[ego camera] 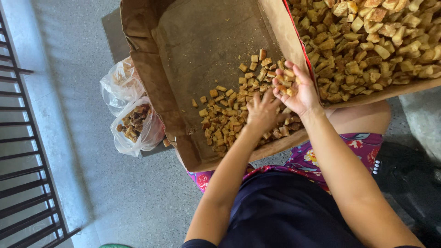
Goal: The person sits on the floor and sorts small, cubed food items from a cardboard tray into a plastic bag. They use both hands to pick up the pieces, separate them, and transfer them into the bag, occasionally breaking larger pieces into smaller ones.
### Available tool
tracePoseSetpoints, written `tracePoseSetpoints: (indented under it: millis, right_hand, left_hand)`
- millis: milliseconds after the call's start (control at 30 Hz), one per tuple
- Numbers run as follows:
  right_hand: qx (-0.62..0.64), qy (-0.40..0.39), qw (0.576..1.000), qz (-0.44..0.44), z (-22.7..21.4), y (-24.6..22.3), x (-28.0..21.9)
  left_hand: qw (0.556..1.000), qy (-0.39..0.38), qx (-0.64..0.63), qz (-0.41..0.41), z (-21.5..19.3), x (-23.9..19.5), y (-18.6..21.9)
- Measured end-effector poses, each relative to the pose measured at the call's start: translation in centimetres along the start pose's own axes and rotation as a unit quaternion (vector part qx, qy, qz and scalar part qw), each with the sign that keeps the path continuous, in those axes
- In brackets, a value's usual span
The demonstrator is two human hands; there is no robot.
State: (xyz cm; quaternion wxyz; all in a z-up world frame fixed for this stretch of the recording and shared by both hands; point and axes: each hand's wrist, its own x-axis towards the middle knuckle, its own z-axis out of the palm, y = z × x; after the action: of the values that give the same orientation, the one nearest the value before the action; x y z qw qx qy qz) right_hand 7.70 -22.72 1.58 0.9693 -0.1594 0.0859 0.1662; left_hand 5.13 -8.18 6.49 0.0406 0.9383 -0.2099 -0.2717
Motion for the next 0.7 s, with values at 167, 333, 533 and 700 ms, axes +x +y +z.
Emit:
tracePoseSetpoints:
  millis: [167,333,533,700]
  right_hand:
    - [-0.033,0.107,0.994,0.008,-0.4,0.3,0.0]
    - [-0.030,0.106,0.994,-0.007,0.1,0.3,-0.2]
    - [-0.004,0.053,0.999,0.002,0.7,0.4,-0.2]
    - [0.000,0.049,0.999,0.002,-0.6,0.7,-0.4]
  left_hand:
    - [0.995,0.078,0.055,-0.034,3.4,-0.8,-1.6]
    - [0.987,0.095,-0.018,-0.129,7.4,-1.6,-8.7]
    - [0.983,0.086,-0.052,-0.151,6.7,-1.7,-7.7]
    - [0.985,0.077,-0.029,-0.149,5.9,-1.5,-4.7]
